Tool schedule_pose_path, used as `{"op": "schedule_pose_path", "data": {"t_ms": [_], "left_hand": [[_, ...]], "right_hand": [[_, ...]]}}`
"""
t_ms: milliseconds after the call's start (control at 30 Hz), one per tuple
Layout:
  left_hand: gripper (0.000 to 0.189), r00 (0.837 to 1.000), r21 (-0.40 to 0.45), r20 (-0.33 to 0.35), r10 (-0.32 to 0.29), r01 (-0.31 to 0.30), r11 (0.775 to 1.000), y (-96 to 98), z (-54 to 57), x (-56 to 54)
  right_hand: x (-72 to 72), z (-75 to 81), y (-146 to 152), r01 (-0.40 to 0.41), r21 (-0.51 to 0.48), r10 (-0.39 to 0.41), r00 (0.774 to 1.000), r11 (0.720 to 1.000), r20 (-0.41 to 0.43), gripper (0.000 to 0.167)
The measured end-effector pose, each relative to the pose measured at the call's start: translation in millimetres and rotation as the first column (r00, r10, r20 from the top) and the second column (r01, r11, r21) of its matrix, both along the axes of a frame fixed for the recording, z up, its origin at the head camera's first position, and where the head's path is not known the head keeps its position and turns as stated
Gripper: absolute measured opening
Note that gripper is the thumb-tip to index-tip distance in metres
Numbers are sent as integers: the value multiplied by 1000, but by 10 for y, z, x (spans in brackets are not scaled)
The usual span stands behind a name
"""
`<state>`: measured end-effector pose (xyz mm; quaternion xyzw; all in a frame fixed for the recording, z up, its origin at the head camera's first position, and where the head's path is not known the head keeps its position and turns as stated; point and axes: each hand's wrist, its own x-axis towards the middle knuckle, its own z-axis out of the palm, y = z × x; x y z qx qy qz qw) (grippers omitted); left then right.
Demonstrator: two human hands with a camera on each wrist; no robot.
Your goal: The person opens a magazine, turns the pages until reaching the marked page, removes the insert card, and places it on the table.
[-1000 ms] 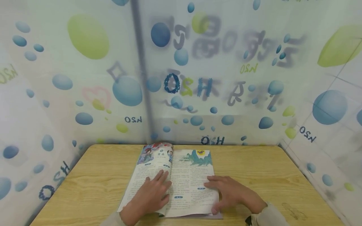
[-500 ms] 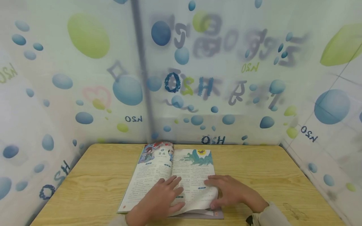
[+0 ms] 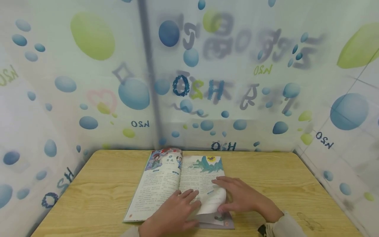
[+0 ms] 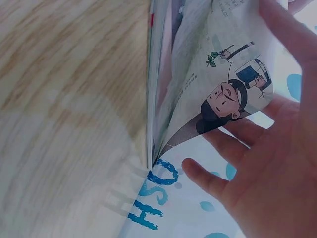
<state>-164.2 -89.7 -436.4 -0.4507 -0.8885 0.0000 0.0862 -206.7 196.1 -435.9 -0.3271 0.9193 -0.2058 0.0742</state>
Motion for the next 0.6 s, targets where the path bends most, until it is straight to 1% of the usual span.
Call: {"op": "schedule_pose_path", "data": {"t_ms": [133, 200, 300, 400, 500, 600], "left_hand": [[33, 1000, 20, -29, -10, 11, 1000, -4, 35, -3], [36, 999, 28, -33, -8, 9, 1000, -13, 41, -4], [49, 998, 40, -61, -8, 10, 999, -27, 34, -4], [68, 993, 62, -112, -26, 34, 998, -42, 24, 1], [84, 978, 69, -190, -80, 94, 993, -54, 22, 10], [90, 952, 32, -276, -131, 145, 989, -61, 26, 18]], "right_hand": [[10, 24, 11, -14, -30, 14, 1000, 999, -24, 87], [16, 27, 16, -6, -33, 5, 1000, 999, -26, 85], [25, 28, 18, 20, -32, -20, 1000, 999, -14, 80], [35, 26, 18, 49, -58, -48, 999, 997, 13, 69], [44, 17, 22, 78, -118, -73, 996, 990, 48, 56], [45, 3, 27, 94, -164, -86, 995, 982, 59, 52]]}}
